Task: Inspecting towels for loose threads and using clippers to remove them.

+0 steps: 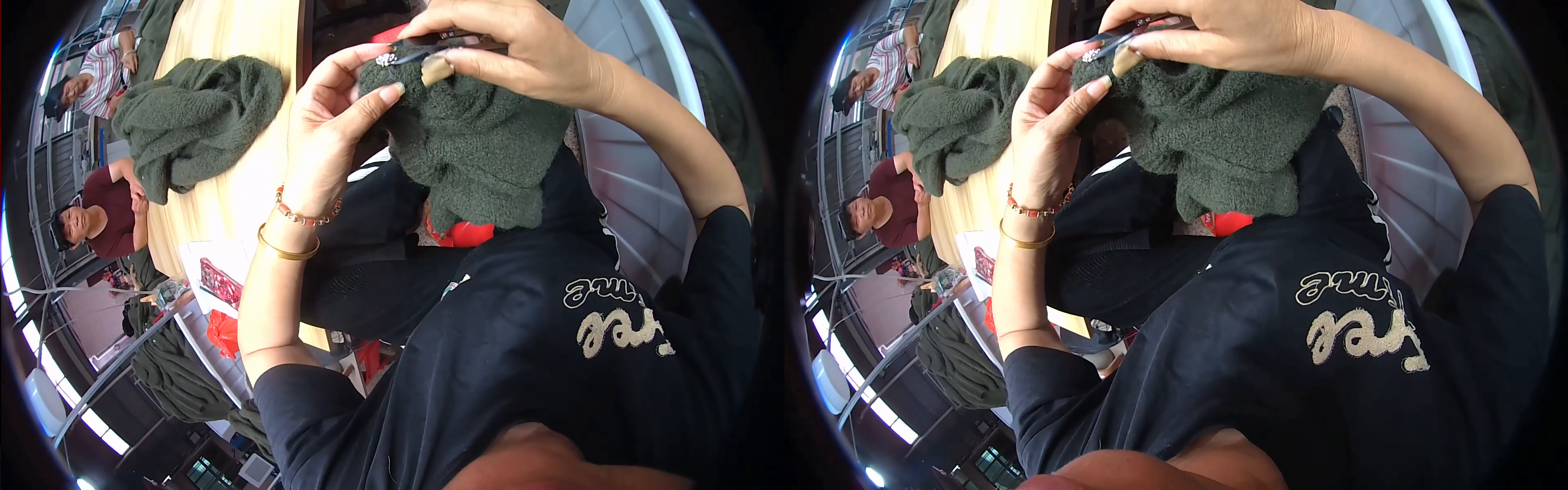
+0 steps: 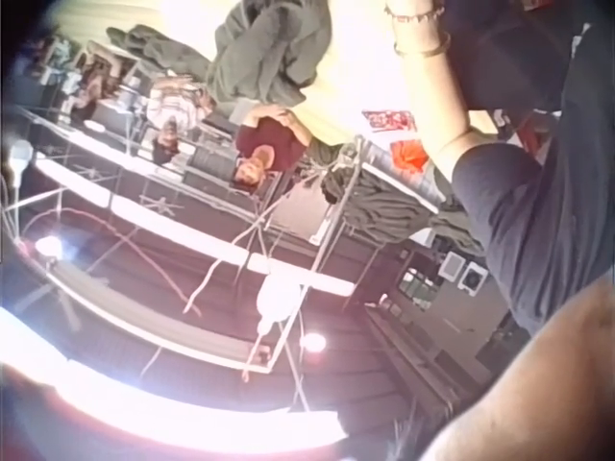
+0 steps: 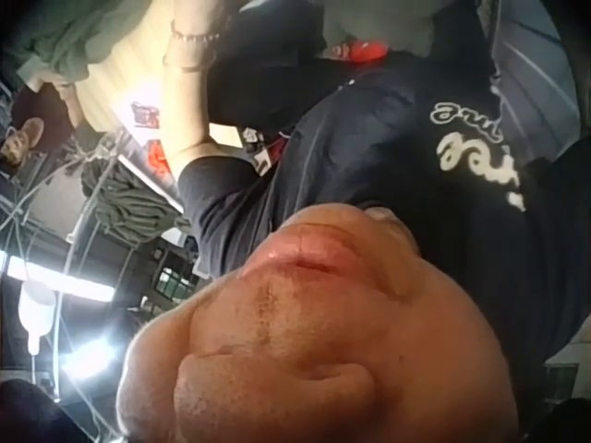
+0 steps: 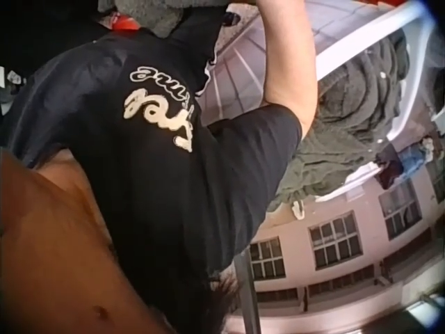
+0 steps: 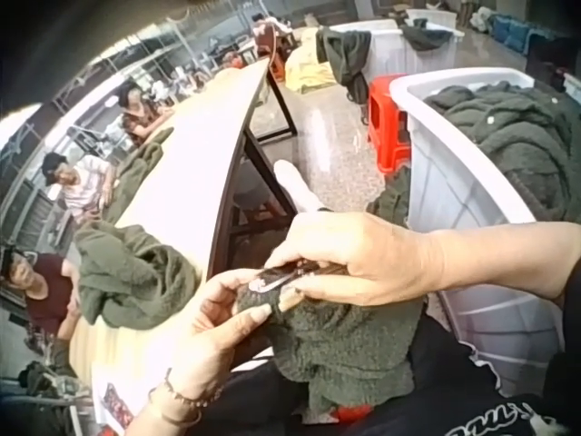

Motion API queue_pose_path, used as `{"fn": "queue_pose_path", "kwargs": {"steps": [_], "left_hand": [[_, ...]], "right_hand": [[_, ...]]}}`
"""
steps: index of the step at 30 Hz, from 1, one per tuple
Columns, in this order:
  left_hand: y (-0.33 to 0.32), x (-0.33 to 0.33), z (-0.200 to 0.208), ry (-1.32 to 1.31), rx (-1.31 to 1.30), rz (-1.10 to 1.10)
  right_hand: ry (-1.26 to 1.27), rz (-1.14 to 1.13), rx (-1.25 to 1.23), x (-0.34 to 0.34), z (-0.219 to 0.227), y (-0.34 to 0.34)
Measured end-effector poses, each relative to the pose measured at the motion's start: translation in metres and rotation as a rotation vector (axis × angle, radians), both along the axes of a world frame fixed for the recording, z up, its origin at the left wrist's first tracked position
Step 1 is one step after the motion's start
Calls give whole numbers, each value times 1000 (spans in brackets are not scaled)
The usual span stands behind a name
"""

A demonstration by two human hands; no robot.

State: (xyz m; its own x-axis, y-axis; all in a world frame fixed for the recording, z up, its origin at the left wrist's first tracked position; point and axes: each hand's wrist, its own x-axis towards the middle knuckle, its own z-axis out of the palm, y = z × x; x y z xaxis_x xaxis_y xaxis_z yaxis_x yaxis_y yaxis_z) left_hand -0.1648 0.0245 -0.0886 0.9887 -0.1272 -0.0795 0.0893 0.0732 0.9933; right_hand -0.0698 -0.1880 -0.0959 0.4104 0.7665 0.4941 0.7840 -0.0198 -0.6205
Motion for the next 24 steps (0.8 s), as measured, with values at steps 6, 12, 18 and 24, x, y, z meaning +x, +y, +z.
{"fn": "queue_pose_path", "kwargs": {"steps": [6,12,18,24], "left_hand": [[4,0,-3,31,-40,28],[0,0,-3,146,-123,76],[-1,2,-2,151,-141,45],[4,-2,-4,150,-137,68]], "right_hand": [[-605,72,454,10,-18,15],[-596,83,525,17,-28,17],[-392,-21,272,11,-18,8],[-400,1,301,-5,3,8]]}}
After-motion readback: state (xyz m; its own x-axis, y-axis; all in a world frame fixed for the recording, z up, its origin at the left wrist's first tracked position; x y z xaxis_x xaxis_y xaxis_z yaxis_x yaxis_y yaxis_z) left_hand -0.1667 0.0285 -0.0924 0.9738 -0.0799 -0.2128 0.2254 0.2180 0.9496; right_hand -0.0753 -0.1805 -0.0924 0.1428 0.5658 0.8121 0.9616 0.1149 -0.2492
